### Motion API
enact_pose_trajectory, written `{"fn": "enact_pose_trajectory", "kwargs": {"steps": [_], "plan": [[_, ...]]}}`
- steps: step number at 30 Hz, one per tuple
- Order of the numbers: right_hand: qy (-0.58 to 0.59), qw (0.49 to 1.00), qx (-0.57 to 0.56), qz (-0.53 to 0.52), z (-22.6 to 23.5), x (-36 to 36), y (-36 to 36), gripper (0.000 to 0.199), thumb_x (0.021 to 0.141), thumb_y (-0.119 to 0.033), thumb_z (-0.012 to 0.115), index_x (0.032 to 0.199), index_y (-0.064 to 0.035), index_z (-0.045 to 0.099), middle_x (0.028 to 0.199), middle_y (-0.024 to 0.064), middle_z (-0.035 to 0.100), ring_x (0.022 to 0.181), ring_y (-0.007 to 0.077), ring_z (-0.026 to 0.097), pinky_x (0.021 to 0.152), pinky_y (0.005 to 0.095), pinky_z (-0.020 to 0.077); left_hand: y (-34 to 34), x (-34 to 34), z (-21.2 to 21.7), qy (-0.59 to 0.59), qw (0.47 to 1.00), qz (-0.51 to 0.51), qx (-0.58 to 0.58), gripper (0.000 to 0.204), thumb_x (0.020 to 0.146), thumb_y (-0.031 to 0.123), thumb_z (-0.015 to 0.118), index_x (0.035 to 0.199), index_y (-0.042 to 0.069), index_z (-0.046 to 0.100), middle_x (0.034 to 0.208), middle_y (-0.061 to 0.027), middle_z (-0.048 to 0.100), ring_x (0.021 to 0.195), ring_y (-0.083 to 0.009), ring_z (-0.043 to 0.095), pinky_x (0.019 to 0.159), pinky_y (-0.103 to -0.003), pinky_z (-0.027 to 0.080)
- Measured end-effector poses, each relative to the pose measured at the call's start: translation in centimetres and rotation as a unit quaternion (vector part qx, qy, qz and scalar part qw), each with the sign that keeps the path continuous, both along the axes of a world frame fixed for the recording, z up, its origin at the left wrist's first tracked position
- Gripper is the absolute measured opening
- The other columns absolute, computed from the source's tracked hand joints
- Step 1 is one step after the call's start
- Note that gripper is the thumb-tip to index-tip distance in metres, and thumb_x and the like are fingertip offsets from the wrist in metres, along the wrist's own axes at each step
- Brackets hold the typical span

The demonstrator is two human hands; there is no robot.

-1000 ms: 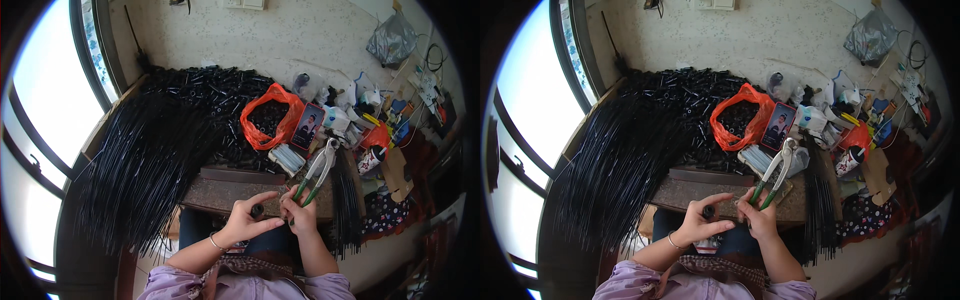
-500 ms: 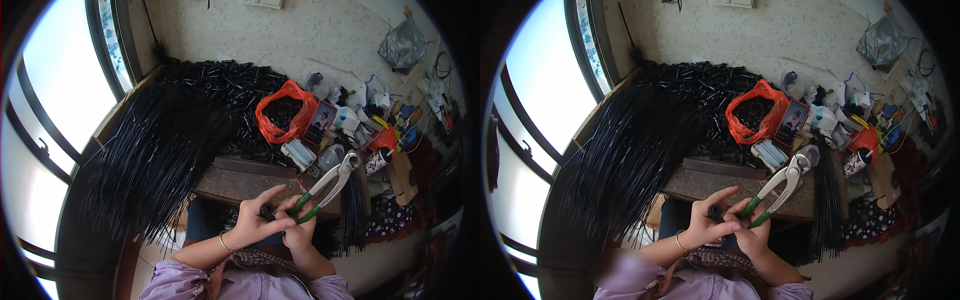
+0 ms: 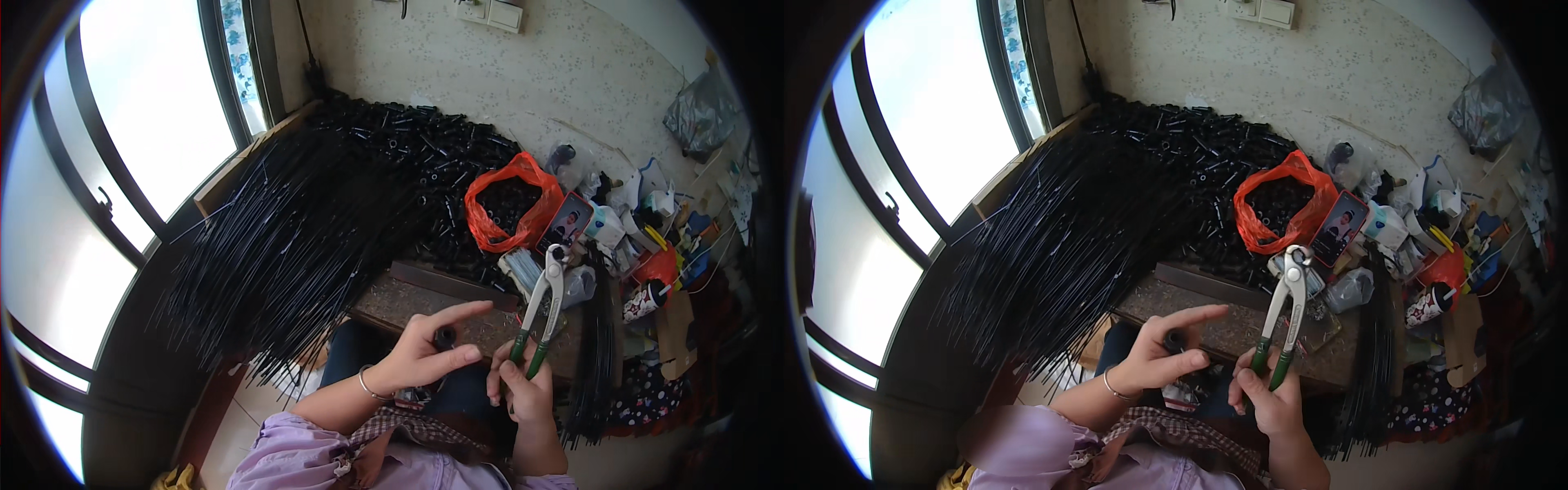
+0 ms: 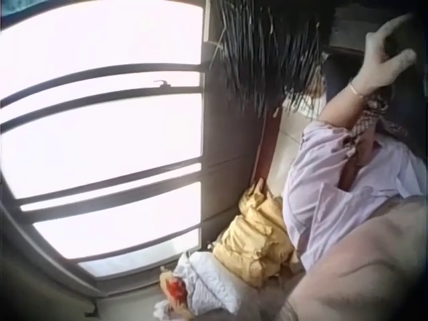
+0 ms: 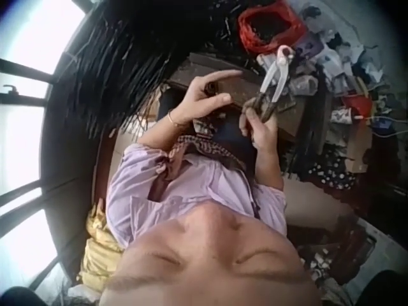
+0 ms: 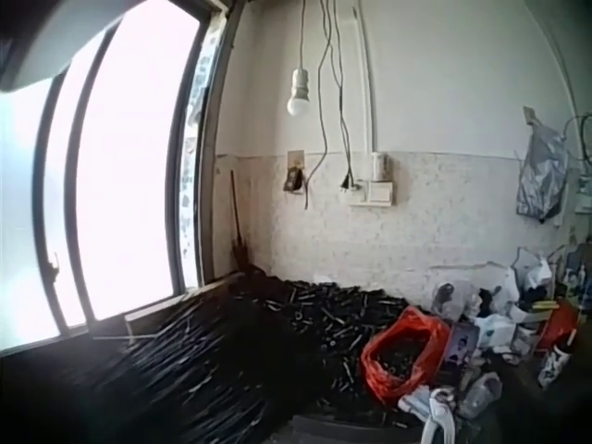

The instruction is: Assembling bundles of black rods into plastic circular bases using pliers.

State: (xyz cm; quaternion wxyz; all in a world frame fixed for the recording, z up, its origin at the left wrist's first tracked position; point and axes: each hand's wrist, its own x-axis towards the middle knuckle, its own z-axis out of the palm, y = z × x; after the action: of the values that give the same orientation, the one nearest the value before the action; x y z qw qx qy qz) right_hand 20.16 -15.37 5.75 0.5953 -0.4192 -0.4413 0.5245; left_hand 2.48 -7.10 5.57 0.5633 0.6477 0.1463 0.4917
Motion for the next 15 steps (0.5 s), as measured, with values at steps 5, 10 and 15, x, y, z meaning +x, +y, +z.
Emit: {"fn": "enact_pose_trajectory", "kwargs": {"steps": [5,10,15], "plan": [[-0.250,0.927,-0.189,0.208,-0.2,0.8,-2.6,0.025,0.088,-0.016,0.054,0.102,0.0039,0.056,0.074,0.0040,0.060,0.061,0.0087,0.056,0.057,0.0236,0.0461,2.4,-2.1,-1.2,-0.081,0.995,0.002,-0.058,0.075,0.058,0.030,0.083,0.120,0.001,0.051,0.057,0.0072,0.042,0.050,-0.0028,0.033,0.047,-0.020,0.022],[-0.118,0.942,-0.180,0.258,-0.6,0.1,-2.7,0.041,0.090,-0.011,0.049,0.127,0.0022,0.038,0.088,0.0108,0.060,0.071,0.0140,0.059,0.066,0.0263,0.0468,1.8,-0.6,-0.3,0.026,0.997,0.060,0.037,0.046,0.061,0.025,0.080,0.094,-0.002,0.064,0.053,0.0045,0.041,0.049,-0.0028,0.034,0.044,-0.020,0.023],[0.003,0.897,-0.265,0.353,0.5,2.3,-2.4,0.053,0.091,-0.007,0.044,0.137,0.0007,0.020,0.090,0.0143,0.058,0.073,0.0193,0.059,0.071,0.0300,0.0472,0.6,-0.4,-0.2,0.049,0.994,0.097,0.025,0.034,0.066,0.022,0.075,0.087,-0.001,0.063,0.053,0.0021,0.044,0.048,-0.0030,0.038,0.043,-0.020,0.025]]}}
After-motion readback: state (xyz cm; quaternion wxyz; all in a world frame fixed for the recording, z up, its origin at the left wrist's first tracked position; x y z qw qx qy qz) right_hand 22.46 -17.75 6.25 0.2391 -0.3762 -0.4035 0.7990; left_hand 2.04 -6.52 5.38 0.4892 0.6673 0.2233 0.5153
